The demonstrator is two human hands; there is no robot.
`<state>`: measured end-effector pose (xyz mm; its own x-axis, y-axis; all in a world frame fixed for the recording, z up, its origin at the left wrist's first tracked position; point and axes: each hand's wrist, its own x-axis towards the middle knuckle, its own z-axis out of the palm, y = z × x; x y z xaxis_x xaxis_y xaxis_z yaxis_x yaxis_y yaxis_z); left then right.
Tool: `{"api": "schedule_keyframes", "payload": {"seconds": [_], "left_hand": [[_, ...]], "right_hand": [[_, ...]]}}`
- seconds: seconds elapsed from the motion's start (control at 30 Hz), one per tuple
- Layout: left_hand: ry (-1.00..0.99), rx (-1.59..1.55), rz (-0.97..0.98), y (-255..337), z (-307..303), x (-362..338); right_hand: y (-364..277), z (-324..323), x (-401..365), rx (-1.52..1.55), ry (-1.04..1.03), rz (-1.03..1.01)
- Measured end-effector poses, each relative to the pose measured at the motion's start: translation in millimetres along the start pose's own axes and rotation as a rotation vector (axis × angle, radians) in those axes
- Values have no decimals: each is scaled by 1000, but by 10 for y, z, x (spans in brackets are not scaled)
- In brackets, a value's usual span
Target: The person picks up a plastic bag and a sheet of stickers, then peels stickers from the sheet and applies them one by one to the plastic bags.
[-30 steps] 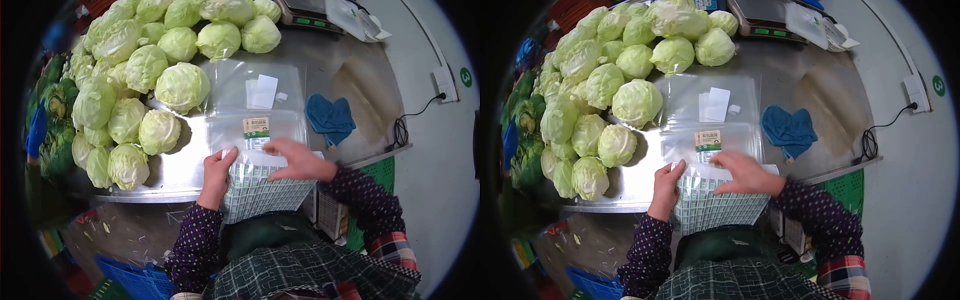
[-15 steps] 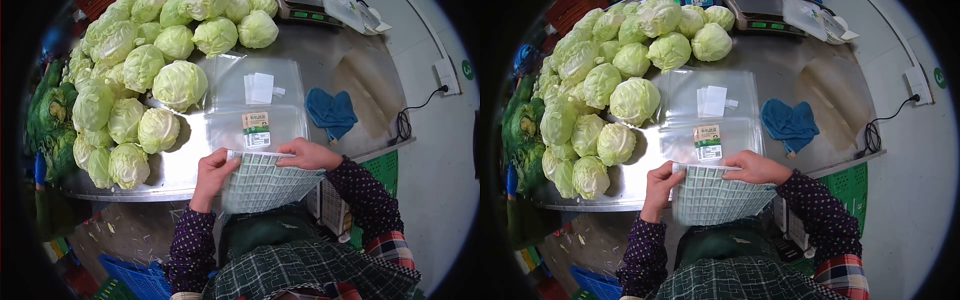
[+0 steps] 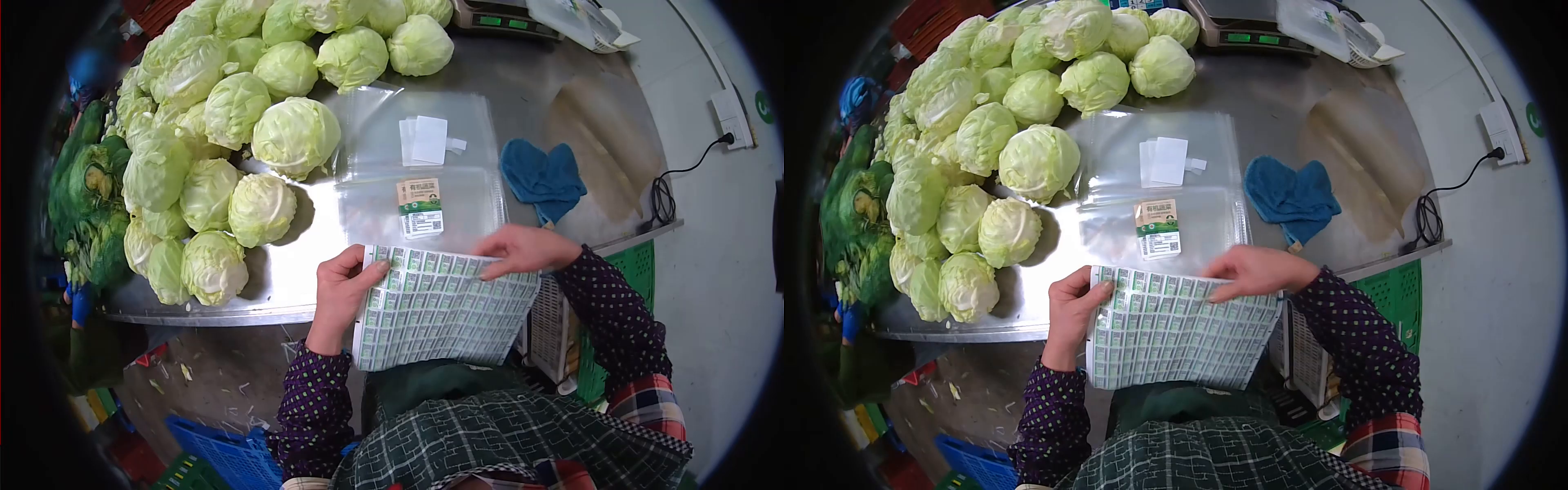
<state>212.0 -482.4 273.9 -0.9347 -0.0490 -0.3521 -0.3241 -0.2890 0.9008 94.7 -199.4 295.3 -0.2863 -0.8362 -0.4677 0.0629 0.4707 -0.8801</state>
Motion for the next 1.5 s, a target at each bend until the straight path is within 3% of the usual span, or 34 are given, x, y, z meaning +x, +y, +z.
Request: {"api": "schedule_keyframes", "payload": {"seconds": [0.07, 0.17, 0.23, 0.5, 0.57, 0.77, 0.9, 1.1, 1.2, 1.3, 1.37, 1.4, 1.47, 1.5], "left_hand": [[-6, -2, 0, -29, 69, 46], [14, 86, 20, -56, 140, 123], [28, 61, 0, -32, 163, 149], [-68, -12, 7, -124, 225, 148], [-45, 61, 3, -152, 222, 179], [-37, 322, 26, -281, 131, 234], [30, 250, -32, -180, 233, 213], [-36, 51, -157, -22, 286, 186], [-47, 95, -157, -23, 277, 190], [-52, 76, -168, -106, 228, 214], [-76, 57, -170, -132, 192, 219], [-76, 57, -170, -136, 167, 217], [-84, 136, -177, -148, 106, 199], [-89, 130, -175, -145, 81, 184]], "right_hand": [[-312, 110, 179, -142, 337, -76], [-490, 193, 497, 18, 374, -141], [-553, 216, 594, -149, 310, -153], [-462, 141, 680, -134, 361, -91], [-475, 165, 716, -249, 409, -244], [-515, 222, 794, -540, 524, -213], [-481, 304, 786, -609, 611, -278], [-426, 406, 760, -713, 656, -383], [-425, 439, 723, -921, 621, -527], [-369, 471, 719, -771, 619, -535], [-400, 416, 660, -98, 558, -331], [-418, 343, 605, -98, 558, -330], [-428, 151, 476, 446, 546, -77], [-365, 90, 447, 441, 550, -71]]}}
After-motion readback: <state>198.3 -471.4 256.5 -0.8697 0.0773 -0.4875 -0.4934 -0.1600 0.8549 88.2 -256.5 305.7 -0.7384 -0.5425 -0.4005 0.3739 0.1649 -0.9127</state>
